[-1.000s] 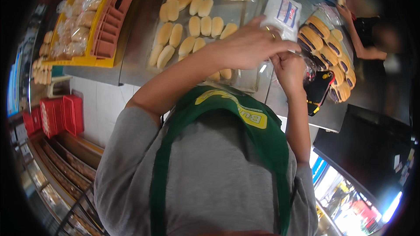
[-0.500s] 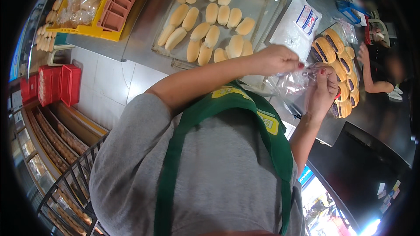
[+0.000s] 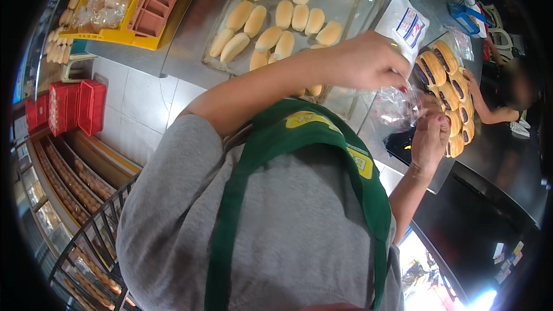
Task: The person picks up small bread buns from a tray, places them into clear plastic bags, and ties the bags. They then place the packaged buns into red baskets and hand them to a customer. The person also handles cash and places it into a cash drawer.
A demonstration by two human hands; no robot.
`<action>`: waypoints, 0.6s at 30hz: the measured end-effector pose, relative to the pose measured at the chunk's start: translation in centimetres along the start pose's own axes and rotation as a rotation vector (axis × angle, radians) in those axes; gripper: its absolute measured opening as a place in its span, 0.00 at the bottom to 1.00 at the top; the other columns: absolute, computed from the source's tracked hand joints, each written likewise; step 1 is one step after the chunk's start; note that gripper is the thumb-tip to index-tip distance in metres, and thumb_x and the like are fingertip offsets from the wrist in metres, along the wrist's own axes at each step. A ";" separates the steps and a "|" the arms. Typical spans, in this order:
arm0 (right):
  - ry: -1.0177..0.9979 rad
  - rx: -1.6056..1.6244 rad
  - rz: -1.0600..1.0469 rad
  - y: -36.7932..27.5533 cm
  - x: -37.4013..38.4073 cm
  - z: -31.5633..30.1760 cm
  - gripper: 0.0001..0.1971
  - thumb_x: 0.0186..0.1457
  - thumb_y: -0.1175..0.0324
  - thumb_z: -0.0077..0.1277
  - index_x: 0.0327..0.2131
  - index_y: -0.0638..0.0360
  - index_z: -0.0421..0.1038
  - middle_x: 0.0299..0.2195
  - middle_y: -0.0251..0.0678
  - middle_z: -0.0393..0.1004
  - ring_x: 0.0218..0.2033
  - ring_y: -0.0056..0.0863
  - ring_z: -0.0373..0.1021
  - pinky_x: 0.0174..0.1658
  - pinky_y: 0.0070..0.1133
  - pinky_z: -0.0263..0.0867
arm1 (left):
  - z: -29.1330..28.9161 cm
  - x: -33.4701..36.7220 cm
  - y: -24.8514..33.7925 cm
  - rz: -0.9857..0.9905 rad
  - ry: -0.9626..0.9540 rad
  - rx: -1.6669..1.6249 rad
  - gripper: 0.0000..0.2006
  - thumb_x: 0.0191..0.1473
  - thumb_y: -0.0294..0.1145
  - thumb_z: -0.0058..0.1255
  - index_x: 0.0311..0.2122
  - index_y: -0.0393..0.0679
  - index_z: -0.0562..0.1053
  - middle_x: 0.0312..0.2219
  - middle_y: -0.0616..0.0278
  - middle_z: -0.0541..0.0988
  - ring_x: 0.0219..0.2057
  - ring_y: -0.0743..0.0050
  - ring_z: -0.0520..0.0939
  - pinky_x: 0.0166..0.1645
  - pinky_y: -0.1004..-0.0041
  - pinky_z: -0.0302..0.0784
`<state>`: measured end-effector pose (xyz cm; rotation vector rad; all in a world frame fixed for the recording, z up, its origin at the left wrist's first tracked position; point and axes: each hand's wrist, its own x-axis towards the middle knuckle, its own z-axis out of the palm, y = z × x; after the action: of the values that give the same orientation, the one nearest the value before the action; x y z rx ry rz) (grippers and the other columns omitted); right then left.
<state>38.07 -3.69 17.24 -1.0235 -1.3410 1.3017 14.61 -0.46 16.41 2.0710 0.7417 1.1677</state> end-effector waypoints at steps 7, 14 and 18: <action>-0.088 -0.738 0.207 4.1 -2.4 0.0 0.12 0.50 0.79 0.50 0.41 0.67 0.72 0.41 0.41 0.76 0.43 0.27 0.72 0.47 0.24 0.66 | 2.9 -2.7 2.4 0.347 -0.070 0.224 0.03 0.42 0.26 0.50 0.23 0.40 0.70 0.25 0.59 0.73 0.33 0.61 0.77 0.38 0.64 0.74; 0.435 -1.590 -0.387 2.2 0.8 -1.6 0.23 0.44 0.83 0.43 0.48 0.64 0.70 0.60 0.43 0.60 0.48 0.44 0.70 0.41 0.30 0.71 | -3.4 -11.4 -3.5 -0.498 -0.066 0.784 0.16 0.47 0.34 0.58 0.44 0.50 0.72 0.49 0.50 0.71 0.54 0.54 0.69 0.52 0.61 0.71; 0.136 -1.480 -0.178 5.2 0.8 0.4 0.24 0.43 0.83 0.43 0.47 0.59 0.71 0.63 0.40 0.55 0.47 0.42 0.71 0.42 0.30 0.72 | -3.1 -14.8 -4.9 -0.695 -0.214 1.017 0.20 0.49 0.37 0.58 0.49 0.56 0.71 0.55 0.46 0.64 0.55 0.47 0.68 0.55 0.59 0.70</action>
<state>37.29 -2.62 12.18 -1.7885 -2.2053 -0.1263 4.51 -7.34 6.21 2.2560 2.0154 0.1309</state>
